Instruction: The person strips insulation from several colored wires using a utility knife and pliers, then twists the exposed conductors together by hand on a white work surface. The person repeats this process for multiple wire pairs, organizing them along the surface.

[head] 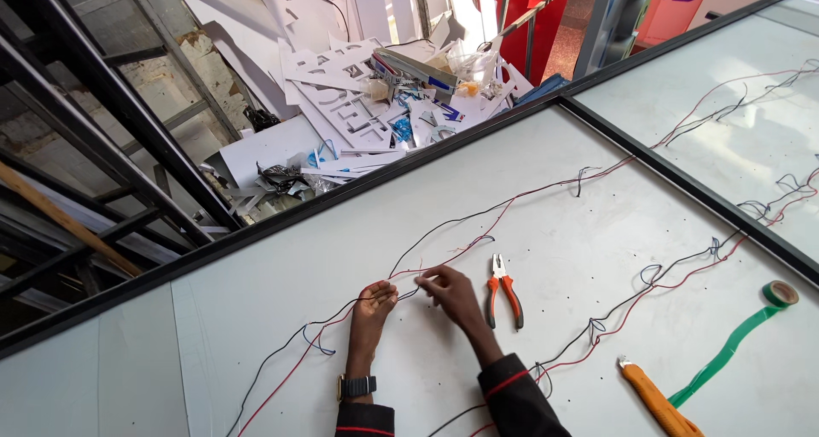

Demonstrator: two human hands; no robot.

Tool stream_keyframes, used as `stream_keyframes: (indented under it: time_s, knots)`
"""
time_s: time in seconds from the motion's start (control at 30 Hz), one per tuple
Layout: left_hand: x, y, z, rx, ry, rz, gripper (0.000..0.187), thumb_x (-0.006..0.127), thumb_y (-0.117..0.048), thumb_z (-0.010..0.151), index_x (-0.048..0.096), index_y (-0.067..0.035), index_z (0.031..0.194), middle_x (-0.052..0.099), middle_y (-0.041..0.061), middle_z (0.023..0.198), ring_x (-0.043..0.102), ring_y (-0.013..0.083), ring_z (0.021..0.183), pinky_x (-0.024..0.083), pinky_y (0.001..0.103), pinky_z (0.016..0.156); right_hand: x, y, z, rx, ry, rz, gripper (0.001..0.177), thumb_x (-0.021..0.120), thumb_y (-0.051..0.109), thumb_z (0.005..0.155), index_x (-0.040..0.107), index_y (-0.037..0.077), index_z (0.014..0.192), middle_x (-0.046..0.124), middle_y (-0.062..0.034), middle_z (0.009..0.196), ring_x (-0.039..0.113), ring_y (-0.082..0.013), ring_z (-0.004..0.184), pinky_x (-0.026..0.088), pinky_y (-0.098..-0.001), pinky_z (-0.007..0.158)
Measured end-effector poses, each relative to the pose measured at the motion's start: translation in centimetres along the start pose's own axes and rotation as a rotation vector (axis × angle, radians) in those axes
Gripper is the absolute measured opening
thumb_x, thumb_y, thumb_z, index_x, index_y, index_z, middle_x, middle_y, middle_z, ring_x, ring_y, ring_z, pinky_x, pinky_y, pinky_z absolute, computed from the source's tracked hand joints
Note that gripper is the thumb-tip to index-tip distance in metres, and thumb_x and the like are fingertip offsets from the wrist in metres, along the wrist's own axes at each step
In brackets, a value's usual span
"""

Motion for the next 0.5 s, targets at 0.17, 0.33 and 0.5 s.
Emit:
stream_keyframes:
  time_s: [0.17,0.33,0.5]
  knots:
    - [-0.1,-1.0,-0.6,-0.026,-0.085,0.079,0.063,0.088,-0.020,0.090,0.064,-0.005,0.147,0.076,0.020,0.144,0.077,0.0260,0.128,0.057,0.036,0.115,4.3,2.6,1.1,-0.179,0.208,-0.182,0.025,0.076,0.033,0.105,0.078,0.017,0.087,0.082,0.0027,0.081,0.069,-0.0092,0.073,0.053,-0.0290,0.076]
    - [0.2,-1.1,-1.1,-0.004,-0.149,-0.136,0.097,0.082,-0.009,0.090,0.041,-0.014,0.177,0.063,0.027,0.167,0.069,0.0347,0.143,0.053,0.041,0.121,6.4,0.7,3.0,-0.214,0.339,0.205,0.034,0.068,0.034,0.112,0.083,0.006,0.100,0.080,-0.0037,0.080,0.062,-0.0104,0.063,0.050,-0.0262,0.057]
    - [2.1,-4.2,-2.9,0.062,-0.257,-0.154,0.052,0.074,-0.033,0.101,0.077,0.003,0.138,0.079,0.018,0.152,0.075,0.0267,0.141,0.058,0.039,0.122,4.7,3.1,1.9,-0.440,0.127,0.071,0.007,0.088,0.016,0.099,0.093,0.012,0.097,0.070,0.0014,0.089,0.054,-0.0099,0.076,0.042,-0.0264,0.068]
Point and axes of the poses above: each hand's wrist, its own z-axis towards the middle knuckle, its own x-axis out of the palm, y = z × x, the point moved 6 cm from there along z, towards the middle knuckle
